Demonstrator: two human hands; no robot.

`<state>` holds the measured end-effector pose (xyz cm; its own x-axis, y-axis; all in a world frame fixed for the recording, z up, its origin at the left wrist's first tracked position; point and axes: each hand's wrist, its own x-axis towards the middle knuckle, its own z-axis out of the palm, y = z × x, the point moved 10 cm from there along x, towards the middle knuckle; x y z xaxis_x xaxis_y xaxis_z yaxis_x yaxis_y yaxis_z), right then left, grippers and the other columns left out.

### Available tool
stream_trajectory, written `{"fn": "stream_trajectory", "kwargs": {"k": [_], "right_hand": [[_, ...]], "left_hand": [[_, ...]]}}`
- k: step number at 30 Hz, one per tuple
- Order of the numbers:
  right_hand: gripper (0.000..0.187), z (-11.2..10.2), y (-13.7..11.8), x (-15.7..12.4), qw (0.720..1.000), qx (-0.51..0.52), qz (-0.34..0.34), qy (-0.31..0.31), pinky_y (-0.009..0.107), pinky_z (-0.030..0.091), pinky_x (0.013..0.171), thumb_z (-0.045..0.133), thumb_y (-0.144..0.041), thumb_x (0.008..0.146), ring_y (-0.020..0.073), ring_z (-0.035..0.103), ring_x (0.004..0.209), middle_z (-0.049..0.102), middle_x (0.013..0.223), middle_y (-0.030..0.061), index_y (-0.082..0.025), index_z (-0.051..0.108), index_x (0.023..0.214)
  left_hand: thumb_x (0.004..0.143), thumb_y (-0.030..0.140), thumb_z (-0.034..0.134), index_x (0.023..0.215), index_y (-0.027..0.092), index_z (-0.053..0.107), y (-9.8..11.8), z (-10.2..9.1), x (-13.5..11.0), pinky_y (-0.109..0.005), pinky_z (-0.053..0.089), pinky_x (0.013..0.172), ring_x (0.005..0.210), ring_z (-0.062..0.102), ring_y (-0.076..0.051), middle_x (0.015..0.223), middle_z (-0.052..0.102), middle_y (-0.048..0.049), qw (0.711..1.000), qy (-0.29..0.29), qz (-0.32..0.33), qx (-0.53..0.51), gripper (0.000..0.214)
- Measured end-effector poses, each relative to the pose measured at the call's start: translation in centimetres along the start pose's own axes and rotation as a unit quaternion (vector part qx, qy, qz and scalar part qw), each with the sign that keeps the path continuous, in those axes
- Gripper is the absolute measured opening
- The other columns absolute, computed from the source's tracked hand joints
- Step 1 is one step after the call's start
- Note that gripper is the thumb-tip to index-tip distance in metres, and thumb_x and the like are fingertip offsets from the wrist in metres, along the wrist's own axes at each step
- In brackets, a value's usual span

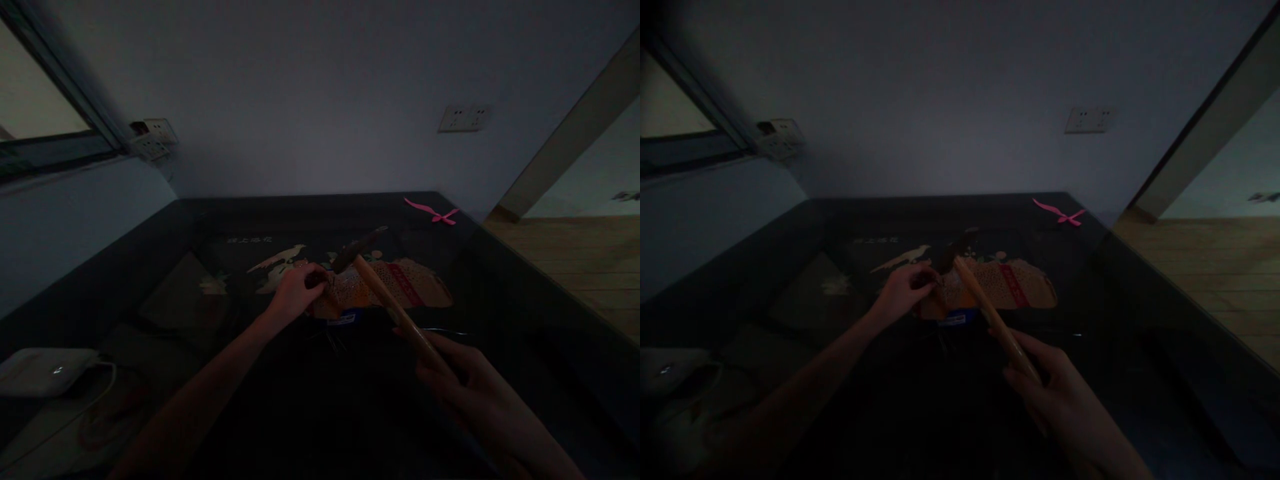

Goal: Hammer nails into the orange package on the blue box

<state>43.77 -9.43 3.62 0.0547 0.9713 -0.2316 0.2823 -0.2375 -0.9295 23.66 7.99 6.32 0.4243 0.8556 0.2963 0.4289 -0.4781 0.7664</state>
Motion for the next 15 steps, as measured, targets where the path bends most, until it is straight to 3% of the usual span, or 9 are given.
{"fn": "stream_trajectory", "kwargs": {"k": [3, 7, 15], "right_hand": [[0.053, 0.27, 0.32, 0.12, 1.000, 0.006, 0.015, -0.016, 0.018, 0.033, 0.038, 0.065, -0.043, 0.082, 0.0089, 0.040, 0.047, 0.049, 0.063, -0.0049, -0.023, 0.059, 0.131], [0.052, -0.13, 0.22, 0.12, 1.000, 0.013, 0.015, 0.015, 0.020, 0.037, 0.042, 0.065, -0.042, 0.081, 0.0105, 0.046, 0.052, 0.057, 0.072, -0.0017, -0.022, 0.062, 0.129], [0.055, 0.16, 0.60, 0.73, 1.000, -0.002, 0.016, -0.009, 0.021, 0.041, 0.042, 0.063, -0.045, 0.082, 0.0134, 0.052, 0.053, 0.062, 0.074, -0.0005, -0.024, 0.059, 0.132]], "left_hand": [[0.078, 0.012, 0.059, 0.087, 0.017, 0.067, 0.07, 0.07, -0.01, -0.031, 0.054, 0.074, 0.078, 0.068, -0.017, 0.085, 0.071, -0.0025, 1.000, -0.001, -0.001, 0.006, 0.013], [0.078, 0.012, 0.059, 0.086, 0.017, 0.067, 0.43, -0.02, 0.00, -0.029, 0.054, 0.070, 0.075, 0.068, -0.016, 0.082, 0.071, -0.0022, 1.000, 0.009, 0.009, 0.017, 0.012], [0.079, 0.017, 0.063, 0.085, 0.017, 0.066, 0.59, 0.21, 0.11, -0.029, 0.054, 0.070, 0.074, 0.068, -0.016, 0.083, 0.071, -0.0021, 1.000, -0.016, 0.014, -0.012, 0.007]]}}
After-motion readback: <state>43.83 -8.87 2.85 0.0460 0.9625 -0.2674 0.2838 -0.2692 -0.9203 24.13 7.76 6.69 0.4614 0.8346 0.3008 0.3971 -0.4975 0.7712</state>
